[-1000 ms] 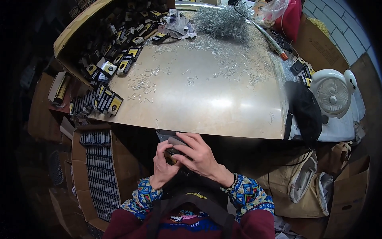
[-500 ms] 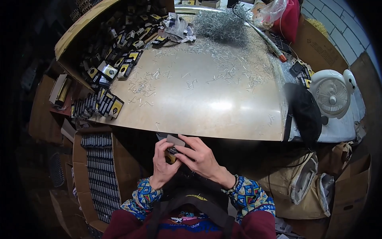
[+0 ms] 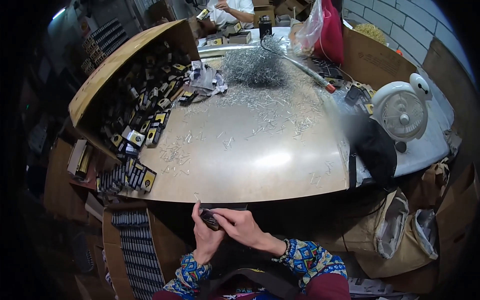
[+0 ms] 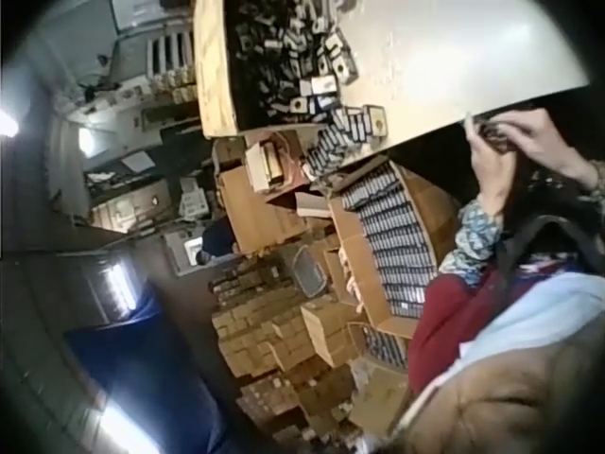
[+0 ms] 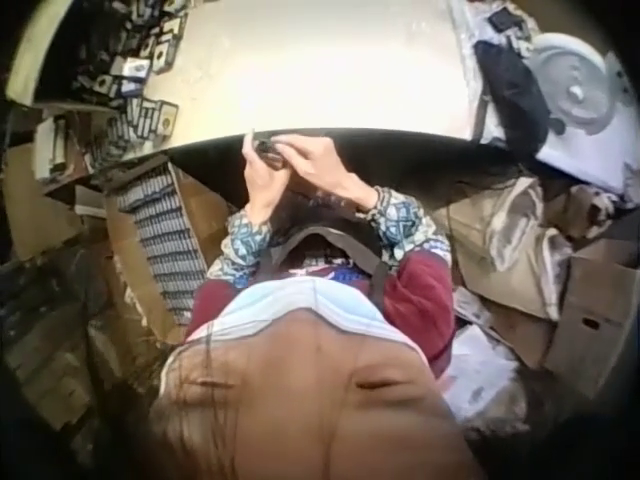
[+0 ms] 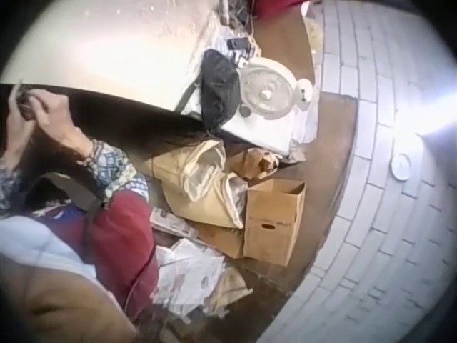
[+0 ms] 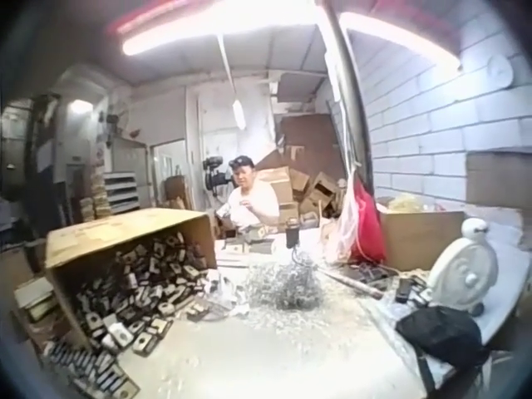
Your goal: Packaging small tape measures into cardboard boxes at a factory workbench.
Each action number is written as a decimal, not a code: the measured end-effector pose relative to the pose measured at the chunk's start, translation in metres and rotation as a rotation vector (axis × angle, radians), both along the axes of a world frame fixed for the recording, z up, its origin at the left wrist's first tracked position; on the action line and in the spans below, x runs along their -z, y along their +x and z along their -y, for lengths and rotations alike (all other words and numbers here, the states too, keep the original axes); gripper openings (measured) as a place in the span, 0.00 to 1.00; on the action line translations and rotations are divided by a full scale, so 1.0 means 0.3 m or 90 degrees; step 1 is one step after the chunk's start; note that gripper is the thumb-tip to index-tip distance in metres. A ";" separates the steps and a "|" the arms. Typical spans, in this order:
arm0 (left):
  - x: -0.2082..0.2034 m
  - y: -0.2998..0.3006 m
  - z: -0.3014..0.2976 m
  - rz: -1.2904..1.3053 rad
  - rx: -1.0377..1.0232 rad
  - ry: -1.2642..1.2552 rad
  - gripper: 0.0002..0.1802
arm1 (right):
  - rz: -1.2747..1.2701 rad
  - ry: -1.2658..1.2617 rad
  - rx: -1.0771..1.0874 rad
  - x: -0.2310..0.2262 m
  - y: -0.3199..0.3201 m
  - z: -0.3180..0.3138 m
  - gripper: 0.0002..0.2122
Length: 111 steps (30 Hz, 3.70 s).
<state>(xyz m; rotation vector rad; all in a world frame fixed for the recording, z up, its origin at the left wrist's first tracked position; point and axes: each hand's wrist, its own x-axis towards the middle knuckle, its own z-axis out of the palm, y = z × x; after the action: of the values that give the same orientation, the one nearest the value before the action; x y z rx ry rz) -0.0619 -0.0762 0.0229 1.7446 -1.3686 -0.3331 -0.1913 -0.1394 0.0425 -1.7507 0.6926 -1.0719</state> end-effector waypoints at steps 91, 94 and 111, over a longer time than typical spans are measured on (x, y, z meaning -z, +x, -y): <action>-0.202 0.966 0.660 0.374 -0.077 0.315 0.37 | -0.453 -0.275 0.201 0.094 -0.183 0.753 0.18; -0.172 0.957 0.790 0.400 -0.082 0.405 0.35 | -0.472 -0.350 0.261 0.071 -0.167 0.779 0.20; -0.394 0.491 0.195 -0.723 0.061 0.071 0.19 | -0.627 -0.317 0.351 0.092 -0.414 0.808 0.20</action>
<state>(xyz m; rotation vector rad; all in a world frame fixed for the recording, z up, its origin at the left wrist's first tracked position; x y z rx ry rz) 0.0854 -0.1349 0.1412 1.1851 -0.5823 -1.2383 -0.3156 -0.3819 0.0149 -2.6252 1.6929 -0.6835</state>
